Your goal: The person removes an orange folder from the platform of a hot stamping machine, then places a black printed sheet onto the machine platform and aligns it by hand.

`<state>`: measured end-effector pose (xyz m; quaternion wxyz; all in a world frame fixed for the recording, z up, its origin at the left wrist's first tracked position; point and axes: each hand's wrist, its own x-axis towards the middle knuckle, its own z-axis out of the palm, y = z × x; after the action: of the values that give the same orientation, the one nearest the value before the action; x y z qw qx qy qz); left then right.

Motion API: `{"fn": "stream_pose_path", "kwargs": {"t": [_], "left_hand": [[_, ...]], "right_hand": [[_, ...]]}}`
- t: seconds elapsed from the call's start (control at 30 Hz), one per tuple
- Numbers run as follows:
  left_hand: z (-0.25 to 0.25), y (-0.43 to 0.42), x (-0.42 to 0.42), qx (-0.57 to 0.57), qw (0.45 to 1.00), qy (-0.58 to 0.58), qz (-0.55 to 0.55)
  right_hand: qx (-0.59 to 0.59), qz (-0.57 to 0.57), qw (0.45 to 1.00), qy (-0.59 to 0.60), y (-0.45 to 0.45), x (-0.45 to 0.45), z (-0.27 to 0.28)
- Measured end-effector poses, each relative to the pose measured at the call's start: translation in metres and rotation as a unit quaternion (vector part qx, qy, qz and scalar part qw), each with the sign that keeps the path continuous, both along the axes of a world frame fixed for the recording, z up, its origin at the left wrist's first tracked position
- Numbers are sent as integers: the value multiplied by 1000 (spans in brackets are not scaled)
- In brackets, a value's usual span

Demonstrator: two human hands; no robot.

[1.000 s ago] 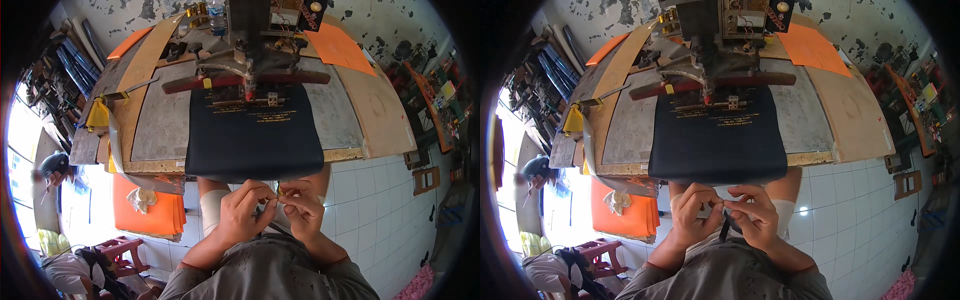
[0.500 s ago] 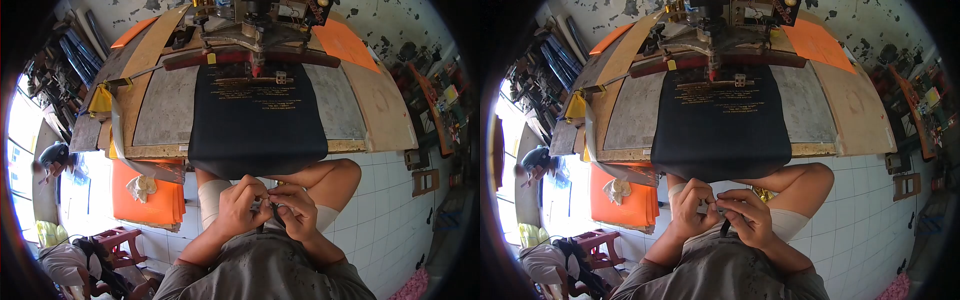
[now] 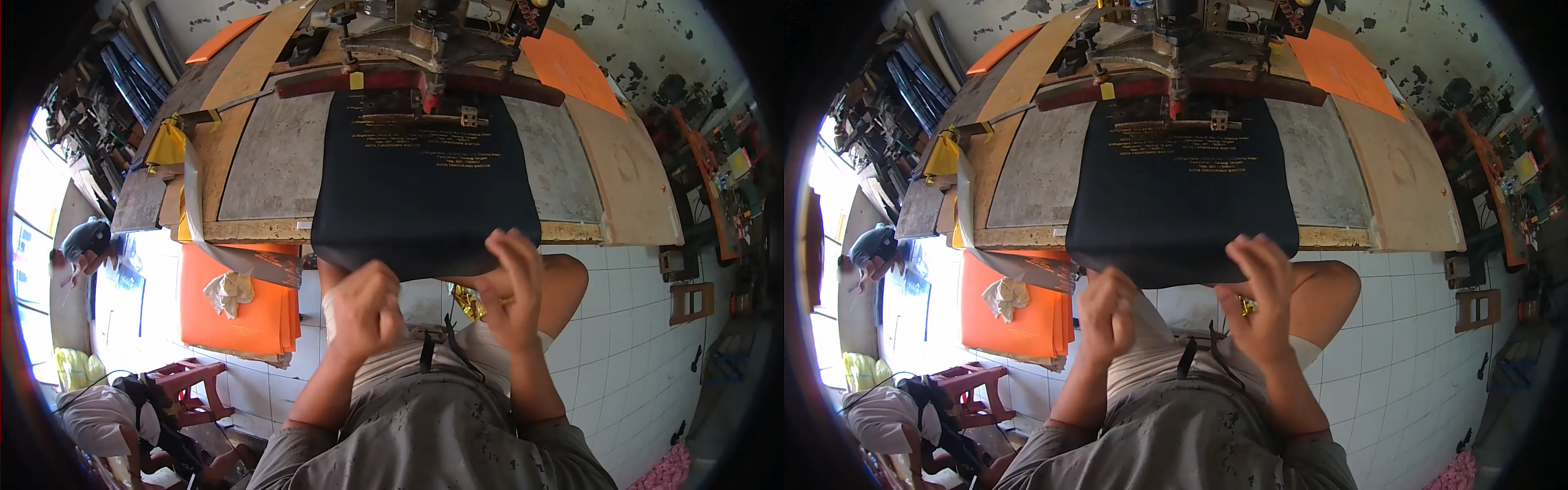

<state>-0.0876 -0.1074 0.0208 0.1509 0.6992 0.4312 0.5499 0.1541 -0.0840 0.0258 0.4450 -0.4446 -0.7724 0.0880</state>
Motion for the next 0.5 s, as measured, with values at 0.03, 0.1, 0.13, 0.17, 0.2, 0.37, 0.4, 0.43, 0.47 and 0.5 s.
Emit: {"fn": "stream_pose_path", "kwargs": {"t": [0.03, 0.1, 0.13, 0.17, 0.2, 0.37, 0.4, 0.43, 0.47, 0.5], "left_hand": [[-6, 3, -11, -21, 995, 72, 63], [-5, 15, -20, -21, 974, 176, 143], [-2, 26, -21, 0, 965, 208, 160], [-1, 31, -21, 22, 954, 240, 176], [-9, 34, -23, 6, 947, 273, 169], [-41, 31, -27, 7, 930, 324, 175], [-43, 29, -28, 16, 931, 318, 177], [-41, 28, -25, 37, 931, 310, 192], [-41, 27, -27, 50, 930, 312, 188], [-42, 26, -30, 64, 929, 315, 185]], "right_hand": [[-2, -28, 999, -39, 6, 4, 0], [-4, -81, 990, -116, 15, 14, 1], [-15, -79, 987, -140, 19, 22, -7], [-26, -77, 983, -163, 24, 30, -21], [-35, -76, 979, -188, 30, 34, -32], [67, -100, 982, -148, 35, 42, -54], [73, -102, 982, -138, 33, 42, -54], [80, -103, 983, -128, 32, 42, -54], [85, -100, 983, -125, 31, 44, -55], [91, -98, 983, -123, 30, 46, -57]]}}
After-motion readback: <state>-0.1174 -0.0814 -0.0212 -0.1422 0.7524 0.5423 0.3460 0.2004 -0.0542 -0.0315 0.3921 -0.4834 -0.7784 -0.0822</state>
